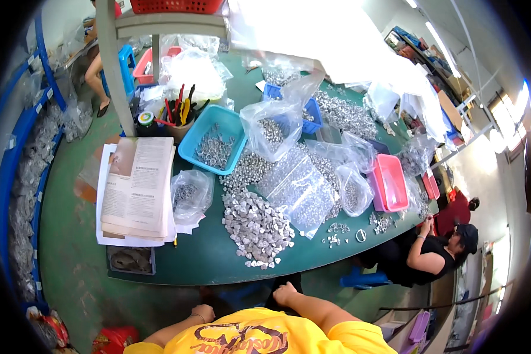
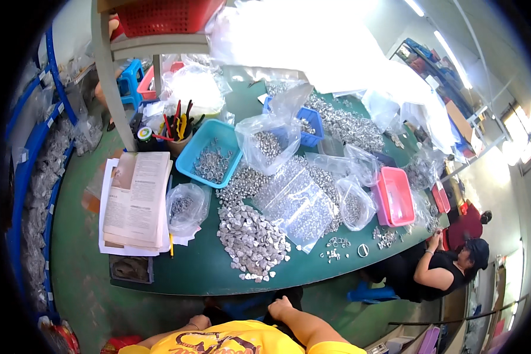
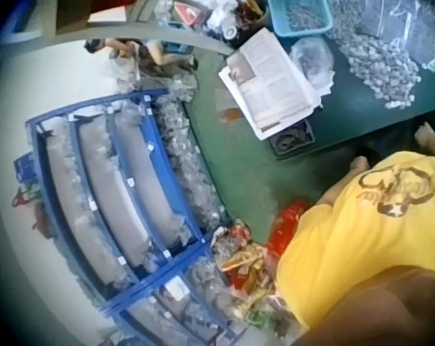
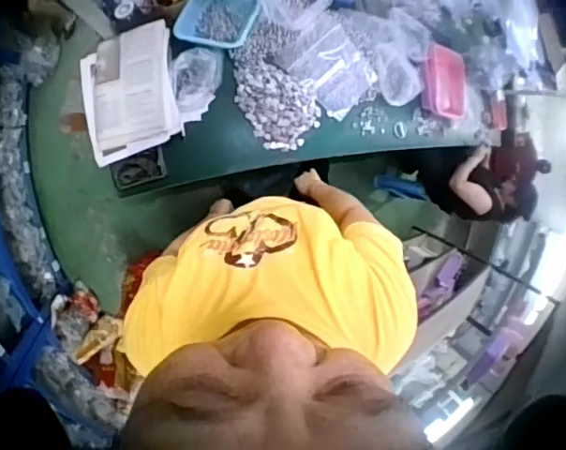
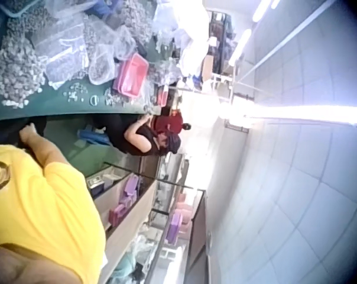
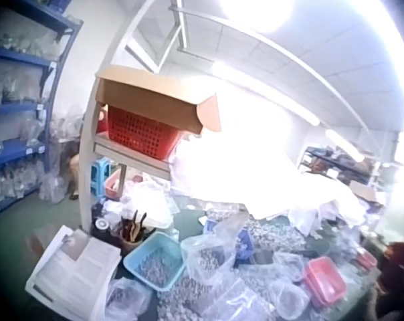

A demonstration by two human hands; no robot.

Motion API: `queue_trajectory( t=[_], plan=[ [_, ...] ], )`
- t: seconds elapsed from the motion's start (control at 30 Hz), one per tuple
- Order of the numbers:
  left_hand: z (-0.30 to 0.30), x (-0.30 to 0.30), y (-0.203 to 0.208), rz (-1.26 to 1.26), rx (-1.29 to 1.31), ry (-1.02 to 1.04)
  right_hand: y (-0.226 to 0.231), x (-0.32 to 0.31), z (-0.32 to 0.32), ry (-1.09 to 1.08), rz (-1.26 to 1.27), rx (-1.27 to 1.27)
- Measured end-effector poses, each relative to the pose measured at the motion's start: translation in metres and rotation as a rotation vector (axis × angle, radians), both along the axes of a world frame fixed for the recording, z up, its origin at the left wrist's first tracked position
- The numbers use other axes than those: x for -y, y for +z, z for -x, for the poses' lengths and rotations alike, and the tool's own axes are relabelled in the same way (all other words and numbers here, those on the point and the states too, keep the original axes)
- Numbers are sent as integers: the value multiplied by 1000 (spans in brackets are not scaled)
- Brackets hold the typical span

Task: The person picks up heart-shaped metal charms and metal rings from a table and joins them together by hand, handling the items one at a time and placing some in a plastic bag.

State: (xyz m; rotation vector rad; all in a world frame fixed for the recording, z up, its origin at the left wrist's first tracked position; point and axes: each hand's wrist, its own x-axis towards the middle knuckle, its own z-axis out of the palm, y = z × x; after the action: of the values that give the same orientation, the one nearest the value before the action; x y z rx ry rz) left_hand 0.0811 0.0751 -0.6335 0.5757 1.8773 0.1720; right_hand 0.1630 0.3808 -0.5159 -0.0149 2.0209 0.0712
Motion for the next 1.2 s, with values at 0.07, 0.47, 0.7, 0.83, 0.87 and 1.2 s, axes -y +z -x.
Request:
queue_trajectory(
  t=[0.07, 0.47, 0.7, 0.83, 0.87, 1.2],
  plan=[
    [-11, -19, 16, -21, -31, -16, -20, -26, -14, 23, 38, 17],
    [-84, -108, -37, -237, 717, 42, -130, -224, -99, -665, 863, 424],
    [-144, -146, -151, -263, 846, -423, -45, -276, -99, -654, 873, 547],
    [-92, -192, -139, -213, 644, -211, 84, -264, -23, -434, 885, -29],
    [-95, -190, -140, -244, 664, -189, 102, -252, -1, -428, 931, -440],
    [-18, -189, -127, -276, 461, -55, 38, -267, 126, 218, 233, -1015]
  ],
)
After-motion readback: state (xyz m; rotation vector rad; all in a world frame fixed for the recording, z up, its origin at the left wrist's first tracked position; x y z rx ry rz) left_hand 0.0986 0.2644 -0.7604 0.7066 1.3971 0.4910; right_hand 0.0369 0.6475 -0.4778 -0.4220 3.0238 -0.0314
